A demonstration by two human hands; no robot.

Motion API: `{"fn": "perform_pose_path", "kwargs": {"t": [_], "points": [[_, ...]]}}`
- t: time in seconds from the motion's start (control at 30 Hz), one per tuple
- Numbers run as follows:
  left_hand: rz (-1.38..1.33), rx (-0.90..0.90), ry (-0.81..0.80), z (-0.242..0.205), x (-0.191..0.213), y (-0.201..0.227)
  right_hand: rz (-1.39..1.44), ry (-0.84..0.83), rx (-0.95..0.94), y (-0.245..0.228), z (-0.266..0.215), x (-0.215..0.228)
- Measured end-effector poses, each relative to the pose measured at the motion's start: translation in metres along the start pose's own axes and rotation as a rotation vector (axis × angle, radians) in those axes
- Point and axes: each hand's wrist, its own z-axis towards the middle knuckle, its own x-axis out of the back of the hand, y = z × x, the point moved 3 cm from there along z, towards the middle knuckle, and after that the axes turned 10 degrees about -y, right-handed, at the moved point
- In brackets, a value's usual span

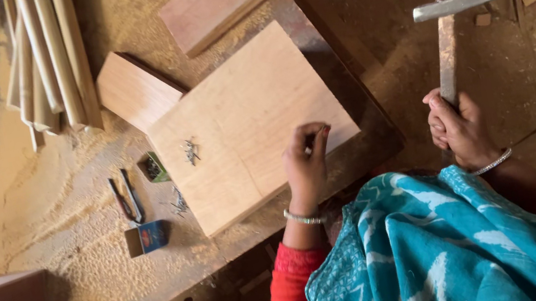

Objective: The person assembles a wooden box by hammering nails into the joints to secure the pieces together. They repeatedly pick up nails, position them, and strike them with a hammer while adjusting the box on the workbench.

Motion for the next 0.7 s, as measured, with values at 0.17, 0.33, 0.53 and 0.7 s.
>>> {"fn": "perform_pose_path", "kwargs": {"t": [0.17,0.33,0.53,0.7], "points": [[0.282,-0.265,-0.11,0.025,-0.022,0.008,-0.014,-0.007,-0.01,-0.002,-0.006,0.011],[0.353,-0.276,-0.145,0.031,-0.025,0.006,-0.047,-0.03,-0.005,-0.004,-0.004,0.013],[0.383,-0.293,-0.176,0.03,-0.025,0.005,-0.073,-0.045,-0.003,-0.006,-0.003,0.01],[0.38,-0.297,-0.222,0.03,-0.022,0.004,-0.067,-0.06,-0.018,-0.005,-0.003,0.007]]}}
